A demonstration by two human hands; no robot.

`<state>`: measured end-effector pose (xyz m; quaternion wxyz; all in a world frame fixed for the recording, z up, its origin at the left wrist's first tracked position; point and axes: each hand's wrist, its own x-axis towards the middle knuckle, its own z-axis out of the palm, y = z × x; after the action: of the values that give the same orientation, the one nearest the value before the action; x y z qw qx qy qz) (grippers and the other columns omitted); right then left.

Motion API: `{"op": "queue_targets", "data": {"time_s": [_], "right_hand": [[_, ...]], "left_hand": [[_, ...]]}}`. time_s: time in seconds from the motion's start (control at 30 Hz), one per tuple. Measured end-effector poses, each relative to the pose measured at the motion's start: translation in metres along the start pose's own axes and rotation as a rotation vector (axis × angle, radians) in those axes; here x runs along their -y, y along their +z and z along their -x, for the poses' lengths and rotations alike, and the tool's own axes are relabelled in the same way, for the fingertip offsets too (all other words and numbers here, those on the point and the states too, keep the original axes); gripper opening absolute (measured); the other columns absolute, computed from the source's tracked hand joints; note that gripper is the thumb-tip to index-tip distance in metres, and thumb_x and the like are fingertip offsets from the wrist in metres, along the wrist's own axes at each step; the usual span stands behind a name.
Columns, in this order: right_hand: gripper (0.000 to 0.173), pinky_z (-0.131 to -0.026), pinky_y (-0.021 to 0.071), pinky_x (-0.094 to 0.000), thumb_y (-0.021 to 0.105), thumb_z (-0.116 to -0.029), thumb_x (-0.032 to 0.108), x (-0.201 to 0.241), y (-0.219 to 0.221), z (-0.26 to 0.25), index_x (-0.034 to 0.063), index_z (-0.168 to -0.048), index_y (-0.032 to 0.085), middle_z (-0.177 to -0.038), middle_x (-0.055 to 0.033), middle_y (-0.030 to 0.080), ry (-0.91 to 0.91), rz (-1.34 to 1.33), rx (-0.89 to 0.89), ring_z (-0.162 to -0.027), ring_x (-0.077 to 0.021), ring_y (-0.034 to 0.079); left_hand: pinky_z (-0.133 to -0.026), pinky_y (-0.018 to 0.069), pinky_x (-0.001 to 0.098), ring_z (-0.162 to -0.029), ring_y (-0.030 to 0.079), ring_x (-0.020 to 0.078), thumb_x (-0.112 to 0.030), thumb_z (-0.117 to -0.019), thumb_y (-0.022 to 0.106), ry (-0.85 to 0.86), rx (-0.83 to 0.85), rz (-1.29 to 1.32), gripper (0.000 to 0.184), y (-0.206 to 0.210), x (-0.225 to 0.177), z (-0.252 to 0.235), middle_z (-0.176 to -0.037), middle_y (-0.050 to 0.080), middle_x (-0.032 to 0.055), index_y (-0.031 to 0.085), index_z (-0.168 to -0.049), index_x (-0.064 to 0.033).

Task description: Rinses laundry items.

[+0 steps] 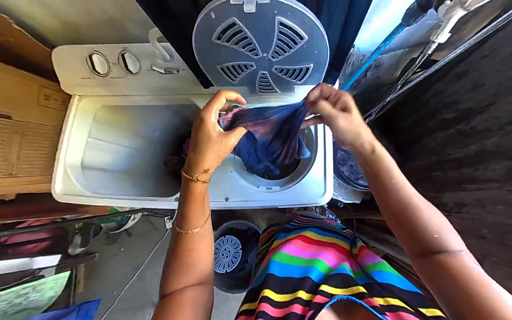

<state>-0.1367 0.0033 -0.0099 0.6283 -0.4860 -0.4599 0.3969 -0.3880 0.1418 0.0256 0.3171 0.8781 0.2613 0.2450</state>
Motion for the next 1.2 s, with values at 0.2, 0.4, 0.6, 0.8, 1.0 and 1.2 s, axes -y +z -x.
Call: {"op": "queue_targets", "data": {"time_s": [0.2,0.4,0.6,0.8,1.0,1.2], "right_hand": [[0.01,-0.07,0.0614,-0.0325,0.051,-0.1004,0.007,0.017,0.006,0.001,0.0014,-0.098,0.059,-0.084,-0.0026,0.064,-0.08,0.146,0.083,-0.074,-0.0104,0.066],[0.015,-0.068,0.0493,-0.0248,0.05,-0.1007,0.005,-0.003,0.005,-0.009,-0.0042,-0.105,0.06,-0.085,-0.004,0.061,-0.06,0.145,-0.083,-0.074,-0.006,0.057],[0.015,-0.067,0.0492,-0.029,0.049,-0.1009,0.007,0.0,-0.001,-0.035,-0.0055,-0.103,0.057,-0.08,-0.0065,0.057,-0.125,0.238,-0.203,-0.071,-0.0098,0.056],[0.017,-0.073,0.0523,-0.03,0.051,-0.1023,0.007,0.006,-0.002,-0.011,-0.0077,-0.106,0.059,-0.086,-0.0122,0.062,-0.195,0.309,-0.047,-0.078,-0.0136,0.061],[0.025,-0.096,0.0565,-0.0415,0.054,-0.1048,0.01,-0.07,-0.062,0.077,-0.0081,-0.12,0.063,-0.112,-0.0193,0.07,0.114,0.46,-0.304,-0.104,-0.0242,0.07],[0.05,-0.11,0.0451,-0.0597,0.061,-0.1032,0.035,-0.232,-0.213,0.154,0.0023,-0.141,0.056,-0.141,-0.025,0.057,0.978,0.573,-0.576,-0.13,-0.0398,0.057]], "left_hand": [[-0.105,0.049,0.06,-0.123,0.065,0.0375,-0.012,-0.1041,0.058,-0.076,0.18,-0.289,0.036,0.002,0.013,0.03,-0.135,0.067,0.0172,0.066,-0.139,-0.0155],[-0.092,0.0576,0.0224,-0.104,0.07,0.0024,-0.005,-0.0972,0.059,-0.03,0.104,0.326,0.028,-0.003,0.027,-0.005,-0.118,0.075,0.0012,0.072,-0.122,-0.0028],[-0.098,0.0527,0.0207,-0.106,0.065,-0.0016,0.0,-0.098,0.056,-0.052,-0.009,0.357,0.024,0.015,0.036,-0.058,-0.115,0.072,0.0072,0.067,-0.119,0.0076],[-0.099,0.0535,0.0208,-0.106,0.066,0.0015,-0.001,-0.0977,0.054,0.122,-0.04,0.198,0.025,0.009,0.011,-0.028,-0.114,0.072,0.0095,0.066,-0.116,0.011],[-0.099,0.0484,0.0633,-0.131,0.055,0.0424,-0.002,-0.0941,0.061,-0.132,0.569,-0.093,0.04,0.074,0.041,0.014,-0.14,0.059,0.0239,0.066,-0.134,-0.0043],[-0.122,0.0286,0.0623,-0.153,0.027,0.0446,-0.038,-0.0992,0.061,0.041,0.367,0.004,0.05,0.231,0.022,0.032,-0.164,0.03,0.026,0.063,-0.143,-0.013]]}}
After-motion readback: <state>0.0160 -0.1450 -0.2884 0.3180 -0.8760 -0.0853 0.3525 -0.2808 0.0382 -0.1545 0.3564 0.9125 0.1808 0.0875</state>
